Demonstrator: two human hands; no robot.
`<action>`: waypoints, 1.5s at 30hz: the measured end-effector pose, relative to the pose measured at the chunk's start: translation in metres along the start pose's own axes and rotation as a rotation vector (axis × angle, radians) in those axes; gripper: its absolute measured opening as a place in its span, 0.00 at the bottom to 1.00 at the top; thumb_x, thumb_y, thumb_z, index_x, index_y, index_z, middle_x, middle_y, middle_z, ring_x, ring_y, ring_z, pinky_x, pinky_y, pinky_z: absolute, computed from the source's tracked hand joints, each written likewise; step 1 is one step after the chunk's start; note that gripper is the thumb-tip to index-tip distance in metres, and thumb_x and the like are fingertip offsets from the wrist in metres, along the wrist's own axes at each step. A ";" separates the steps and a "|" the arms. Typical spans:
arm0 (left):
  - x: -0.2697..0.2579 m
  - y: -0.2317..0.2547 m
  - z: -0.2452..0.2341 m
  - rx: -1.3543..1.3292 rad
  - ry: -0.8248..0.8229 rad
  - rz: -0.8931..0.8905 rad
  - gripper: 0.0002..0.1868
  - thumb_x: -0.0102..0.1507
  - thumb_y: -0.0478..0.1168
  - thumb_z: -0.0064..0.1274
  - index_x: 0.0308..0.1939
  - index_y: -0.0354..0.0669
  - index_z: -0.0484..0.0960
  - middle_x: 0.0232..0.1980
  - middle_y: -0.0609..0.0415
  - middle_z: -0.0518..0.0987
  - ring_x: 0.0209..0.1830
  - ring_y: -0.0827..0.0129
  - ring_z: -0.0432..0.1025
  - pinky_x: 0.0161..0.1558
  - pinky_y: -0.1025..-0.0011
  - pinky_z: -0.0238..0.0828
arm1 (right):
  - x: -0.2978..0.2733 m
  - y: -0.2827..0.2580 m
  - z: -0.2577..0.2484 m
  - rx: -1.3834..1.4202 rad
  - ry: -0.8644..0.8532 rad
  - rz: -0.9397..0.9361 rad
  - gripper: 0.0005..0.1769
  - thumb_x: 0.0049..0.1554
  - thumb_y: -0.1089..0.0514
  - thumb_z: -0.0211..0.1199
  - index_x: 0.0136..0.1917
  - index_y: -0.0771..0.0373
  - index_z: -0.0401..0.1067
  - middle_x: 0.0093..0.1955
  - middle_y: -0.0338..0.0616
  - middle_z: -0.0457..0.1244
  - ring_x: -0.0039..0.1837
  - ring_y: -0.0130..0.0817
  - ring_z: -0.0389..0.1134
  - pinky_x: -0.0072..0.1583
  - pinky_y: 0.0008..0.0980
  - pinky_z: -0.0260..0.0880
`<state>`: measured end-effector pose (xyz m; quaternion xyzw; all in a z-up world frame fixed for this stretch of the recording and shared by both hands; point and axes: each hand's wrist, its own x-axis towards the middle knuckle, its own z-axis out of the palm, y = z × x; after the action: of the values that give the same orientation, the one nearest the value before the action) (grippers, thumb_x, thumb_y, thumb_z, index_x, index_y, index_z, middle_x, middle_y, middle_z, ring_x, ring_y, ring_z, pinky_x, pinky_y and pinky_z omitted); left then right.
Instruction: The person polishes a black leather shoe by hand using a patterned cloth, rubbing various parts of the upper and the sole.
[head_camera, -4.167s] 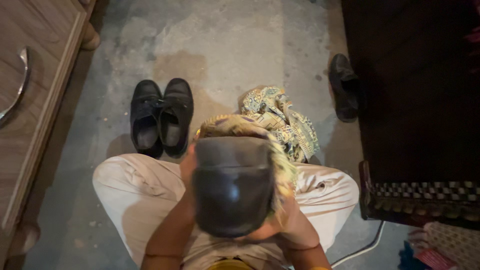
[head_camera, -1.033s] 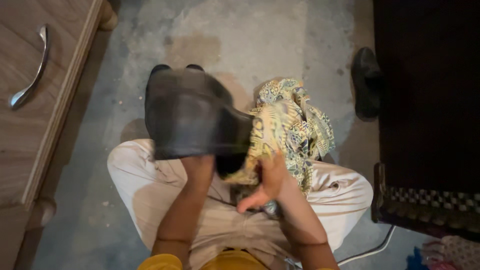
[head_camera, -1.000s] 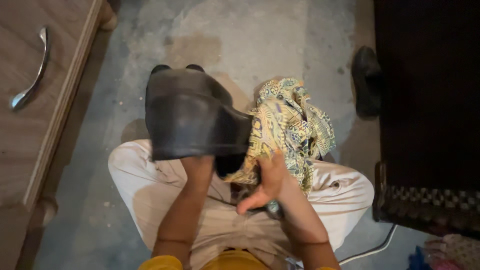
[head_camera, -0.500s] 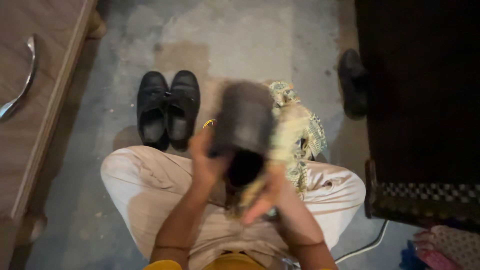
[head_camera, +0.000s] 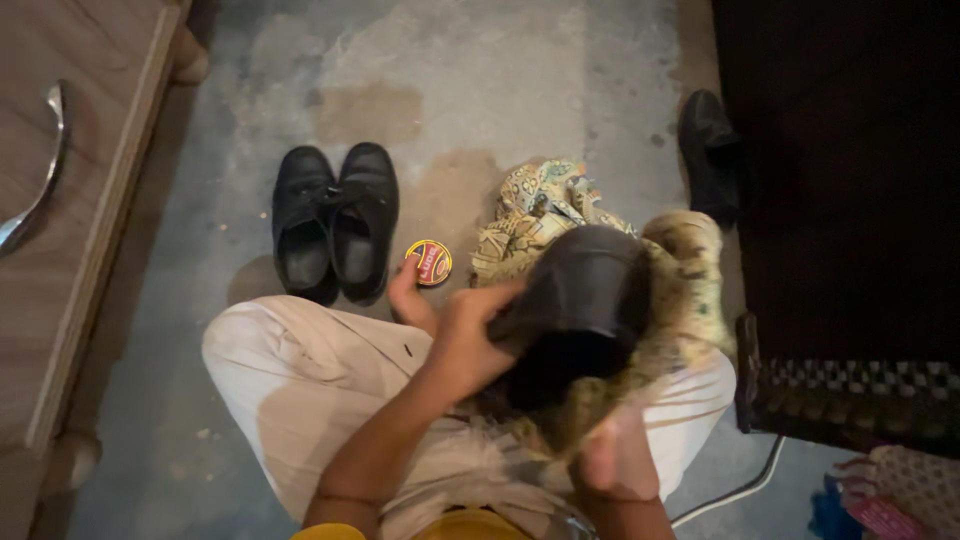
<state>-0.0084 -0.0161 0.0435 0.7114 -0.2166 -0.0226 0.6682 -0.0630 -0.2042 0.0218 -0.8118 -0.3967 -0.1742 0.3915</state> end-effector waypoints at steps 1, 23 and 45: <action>-0.002 -0.009 -0.003 0.117 0.094 -0.019 0.19 0.56 0.33 0.62 0.51 0.36 0.83 0.40 0.42 0.84 0.40 0.62 0.82 0.50 0.67 0.73 | 0.006 0.004 0.007 -0.025 0.029 -0.005 0.63 0.49 0.17 0.57 0.69 0.77 0.55 0.67 0.71 0.55 0.69 0.60 0.59 0.67 0.52 0.60; -0.017 -0.010 -0.022 0.093 0.057 0.201 0.21 0.58 0.37 0.60 0.55 0.35 0.80 0.48 0.44 0.83 0.49 0.56 0.82 0.52 0.65 0.76 | -0.003 0.028 0.012 0.112 -0.041 0.000 0.53 0.44 0.23 0.71 0.62 0.71 0.73 0.59 0.55 0.69 0.57 0.42 0.69 0.60 0.37 0.69; -0.015 -0.022 -0.041 0.183 0.533 0.135 0.21 0.58 0.46 0.63 0.49 0.36 0.81 0.40 0.49 0.81 0.43 0.59 0.75 0.62 0.47 0.46 | -0.003 0.064 0.053 0.591 -0.137 0.025 0.65 0.39 0.24 0.80 0.75 0.66 0.63 0.74 0.49 0.60 0.74 0.43 0.61 0.77 0.44 0.59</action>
<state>-0.0027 0.0276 0.0223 0.7335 -0.0813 0.2291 0.6347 -0.0163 -0.1896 -0.0456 -0.6773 -0.4457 0.0086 0.5853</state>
